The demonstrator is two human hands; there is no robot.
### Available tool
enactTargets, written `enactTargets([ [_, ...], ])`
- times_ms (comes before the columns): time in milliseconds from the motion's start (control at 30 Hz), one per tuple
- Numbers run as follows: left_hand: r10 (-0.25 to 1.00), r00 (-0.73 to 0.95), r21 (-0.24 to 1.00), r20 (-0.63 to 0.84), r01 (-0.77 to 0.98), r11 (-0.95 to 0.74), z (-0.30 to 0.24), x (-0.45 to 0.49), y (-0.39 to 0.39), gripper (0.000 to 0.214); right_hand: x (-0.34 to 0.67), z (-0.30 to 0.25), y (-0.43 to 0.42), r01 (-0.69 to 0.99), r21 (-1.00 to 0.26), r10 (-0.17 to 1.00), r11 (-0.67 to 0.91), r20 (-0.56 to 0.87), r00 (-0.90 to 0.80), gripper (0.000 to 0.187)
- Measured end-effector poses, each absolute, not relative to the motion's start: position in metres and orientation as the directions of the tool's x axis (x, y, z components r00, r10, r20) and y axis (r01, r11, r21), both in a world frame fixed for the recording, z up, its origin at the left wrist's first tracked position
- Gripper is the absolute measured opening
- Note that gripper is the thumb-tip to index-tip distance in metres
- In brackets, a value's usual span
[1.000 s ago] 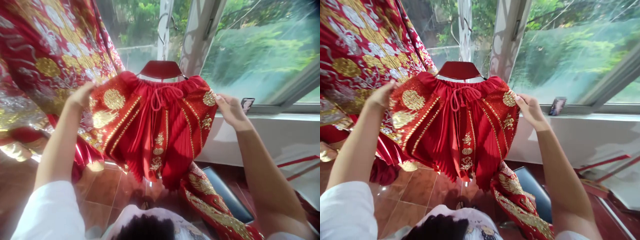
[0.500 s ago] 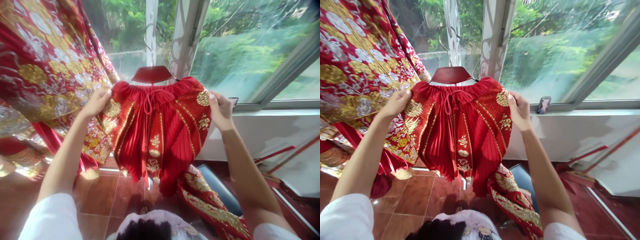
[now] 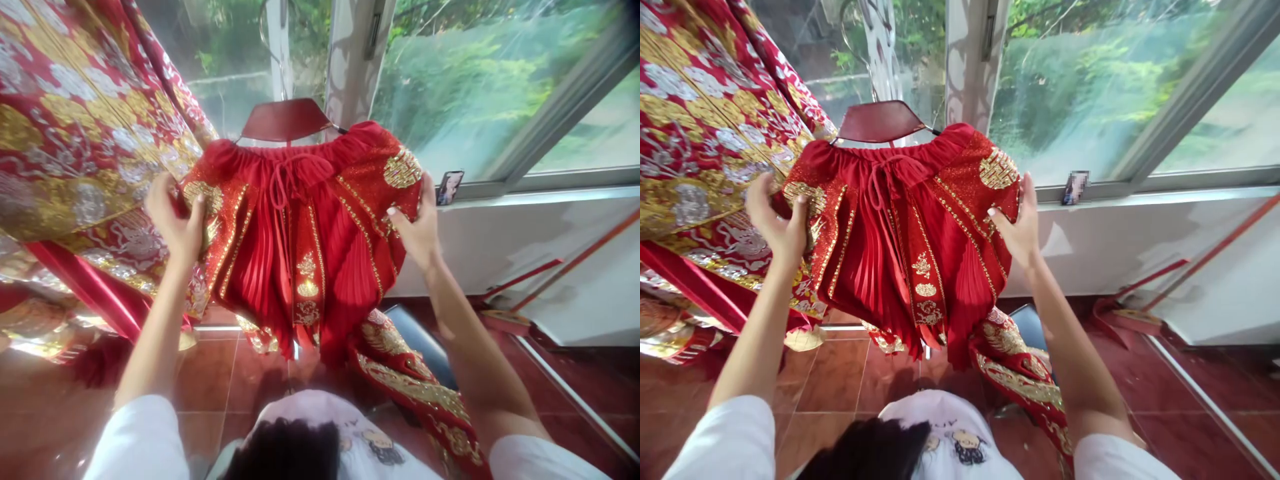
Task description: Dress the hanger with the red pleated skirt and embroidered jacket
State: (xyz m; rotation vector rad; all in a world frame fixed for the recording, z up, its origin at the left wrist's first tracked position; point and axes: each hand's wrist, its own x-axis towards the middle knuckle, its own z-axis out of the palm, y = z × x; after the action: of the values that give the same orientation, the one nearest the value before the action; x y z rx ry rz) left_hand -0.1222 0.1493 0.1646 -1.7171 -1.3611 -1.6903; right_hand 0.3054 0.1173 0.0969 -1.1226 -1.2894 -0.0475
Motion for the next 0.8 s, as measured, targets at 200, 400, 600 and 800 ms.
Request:
enactTargets([
  [200, 0.450, -0.052, 0.304, 0.892, 0.804, -0.511, 0.047, -0.045, 0.077, 0.009, 0.222, 0.014, 0.071, 0.688, -0.624, 0.522, 0.371, 0.753, 0.401, 0.013],
  [400, 0.530, -0.147, 0.434, 0.835, 0.767, -0.472, 0.025, 0.000, 0.091, 0.029, 0.158, -0.007, 0.095, 0.324, -0.902, 0.899, 0.287, 0.370, 0.235, 0.029],
  [600, 0.551, -0.220, 0.438, 0.805, 0.846, -0.302, 0.051, -0.032, 0.094, 0.047, 0.179, -0.002, 0.083, 0.232, -0.949, 0.926, 0.213, 0.272, 0.261, 0.035],
  [800, 0.485, -0.108, 0.387, 0.868, 0.760, -0.522, 0.068, -0.009, 0.093, 0.024, 0.156, 0.036, 0.107, 0.192, -0.897, 0.855, 0.399, 0.439, 0.274, 0.048],
])
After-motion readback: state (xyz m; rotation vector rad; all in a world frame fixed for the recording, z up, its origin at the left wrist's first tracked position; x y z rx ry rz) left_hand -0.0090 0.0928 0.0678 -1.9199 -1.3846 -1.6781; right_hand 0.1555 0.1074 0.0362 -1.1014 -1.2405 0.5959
